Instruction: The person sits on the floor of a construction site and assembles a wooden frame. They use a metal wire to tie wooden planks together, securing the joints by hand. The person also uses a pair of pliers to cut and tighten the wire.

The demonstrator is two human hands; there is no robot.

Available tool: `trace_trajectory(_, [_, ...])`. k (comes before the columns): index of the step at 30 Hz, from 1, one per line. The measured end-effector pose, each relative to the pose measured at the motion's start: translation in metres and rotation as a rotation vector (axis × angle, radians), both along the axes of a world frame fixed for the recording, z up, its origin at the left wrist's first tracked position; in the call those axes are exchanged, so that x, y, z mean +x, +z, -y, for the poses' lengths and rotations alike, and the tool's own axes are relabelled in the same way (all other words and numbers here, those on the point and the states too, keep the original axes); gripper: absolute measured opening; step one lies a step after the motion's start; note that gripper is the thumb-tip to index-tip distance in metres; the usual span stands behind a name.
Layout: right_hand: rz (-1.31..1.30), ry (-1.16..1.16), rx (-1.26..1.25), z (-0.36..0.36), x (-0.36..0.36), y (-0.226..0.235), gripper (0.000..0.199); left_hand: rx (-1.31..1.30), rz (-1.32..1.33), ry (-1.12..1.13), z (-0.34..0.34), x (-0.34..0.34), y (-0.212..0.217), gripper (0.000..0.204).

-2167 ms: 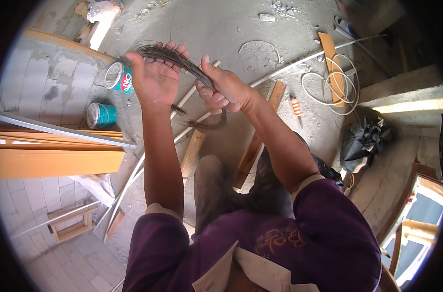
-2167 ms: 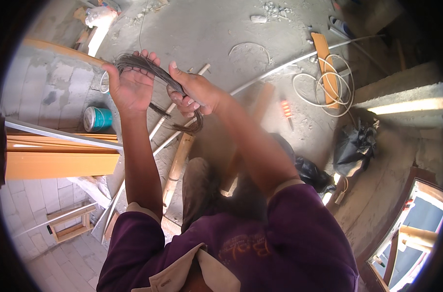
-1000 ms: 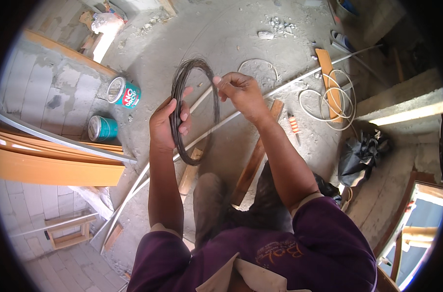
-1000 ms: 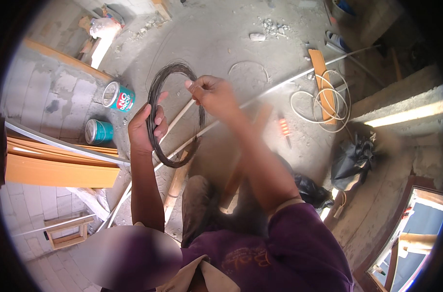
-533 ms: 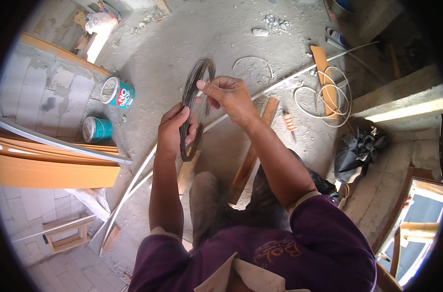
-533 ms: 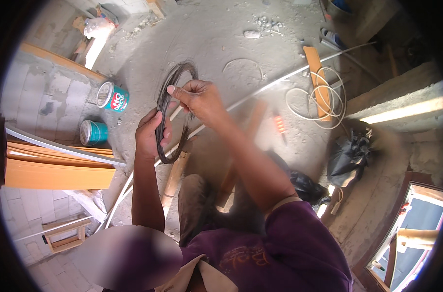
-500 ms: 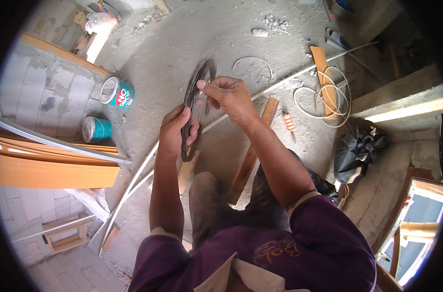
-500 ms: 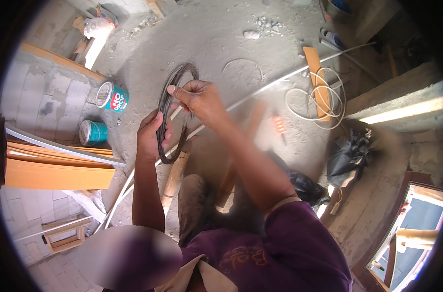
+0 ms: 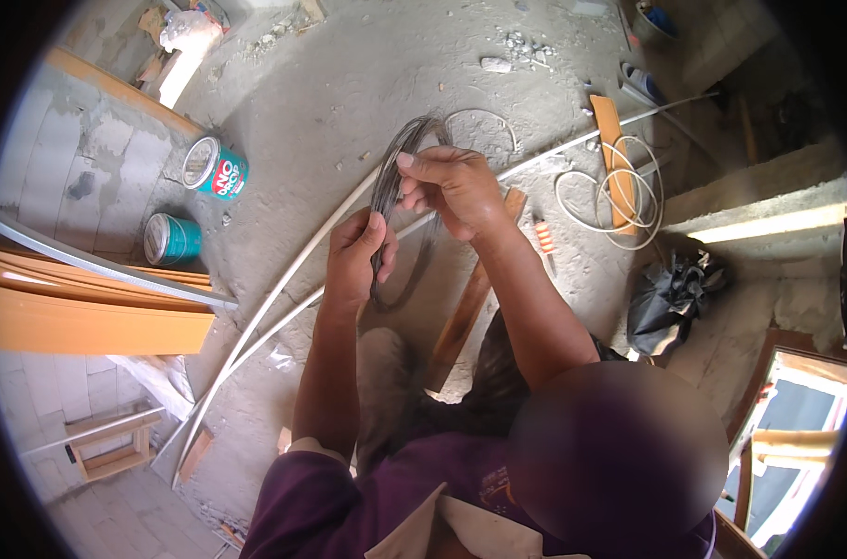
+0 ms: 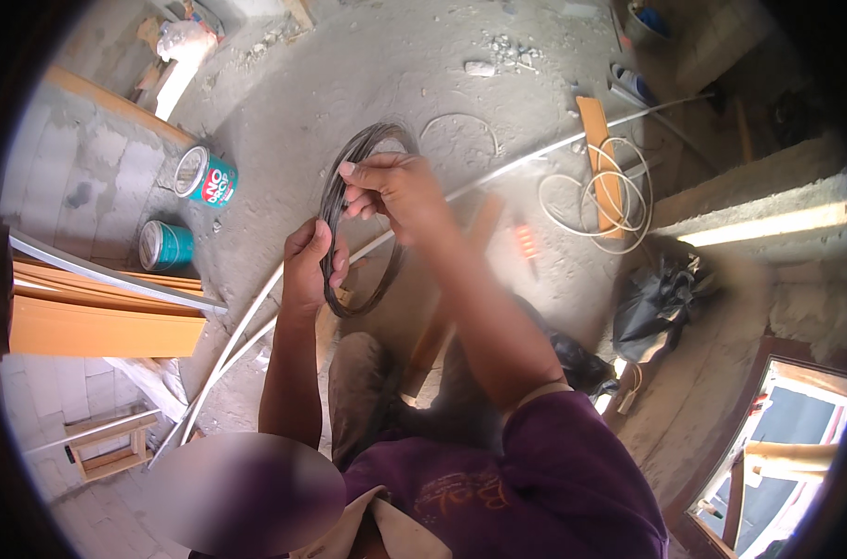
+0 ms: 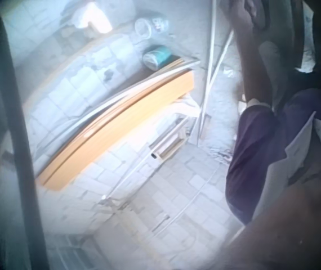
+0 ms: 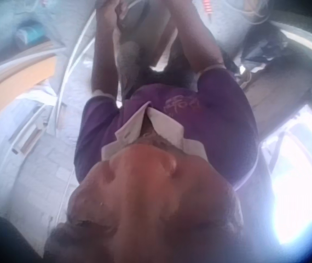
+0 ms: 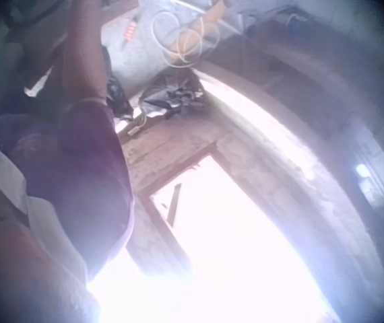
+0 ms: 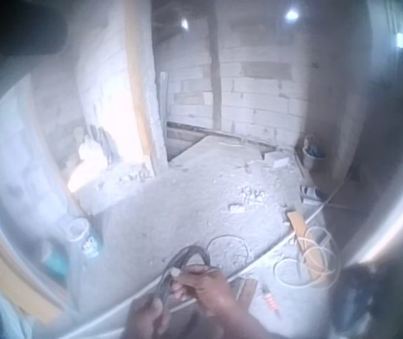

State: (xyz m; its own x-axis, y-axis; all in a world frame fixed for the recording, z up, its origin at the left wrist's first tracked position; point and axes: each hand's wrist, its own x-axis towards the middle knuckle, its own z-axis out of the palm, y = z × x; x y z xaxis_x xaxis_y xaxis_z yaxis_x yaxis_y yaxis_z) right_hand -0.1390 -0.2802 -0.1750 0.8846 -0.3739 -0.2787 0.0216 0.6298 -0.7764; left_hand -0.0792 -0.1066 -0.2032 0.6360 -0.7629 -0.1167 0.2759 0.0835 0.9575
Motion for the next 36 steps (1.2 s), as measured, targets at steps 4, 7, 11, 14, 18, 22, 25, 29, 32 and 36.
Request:
trace_trajectory(4, [-0.014, -0.005, -0.024, 0.003, -0.003, 0.0, 0.016, 0.003, 0.02, -0.002, 0.003, -0.002, -0.007, 0.038])
trace_trajectory(7, [-0.044, -0.022, -0.096, 0.003, -0.002, -0.001, 0.014, 0.035, 0.086, 0.017, 0.006, -0.007, -0.003, 0.036])
trace_trajectory(11, [-0.069, -0.039, -0.185, 0.002, 0.002, 0.0, 0.013, 0.083, 0.16, 0.028, 0.005, -0.008, -0.005, 0.033])
trace_trajectory(14, [-0.088, -0.028, -0.198, 0.002, 0.003, -0.005, 0.011, 0.087, 0.197, 0.049, 0.004, -0.009, -0.01, 0.032])
trace_trajectory(18, [-0.1, -0.004, -0.172, 0.003, 0.001, -0.006, 0.009, 0.049, 0.189, 0.09, 0.005, -0.012, -0.018, 0.031])
trace_trajectory(22, [-0.082, -0.005, -0.137, 0.005, 0.0, -0.01, 0.007, 0.033, 0.17, 0.076, 0.007, -0.015, -0.016, 0.031])
trace_trajectory(25, [-0.049, -0.027, -0.104, 0.004, -0.001, -0.009, 0.007, -0.005, 0.168, 0.098, 0.01, -0.015, -0.021, 0.031])
trace_trajectory(29, [-0.004, -0.032, -0.039, 0.003, -0.001, -0.01, 0.005, -0.044, 0.134, 0.12, 0.013, -0.018, -0.02, 0.03])
trace_trajectory(32, [0.019, -0.02, -0.029, 0.006, -0.001, -0.011, 0.005, -0.055, 0.115, 0.116, 0.013, -0.019, -0.021, 0.03])
trace_trajectory(36, [0.005, 0.024, -0.037, 0.005, -0.001, -0.008, 0.013, -0.094, 0.059, 0.166, 0.01, -0.022, -0.023, 0.025])
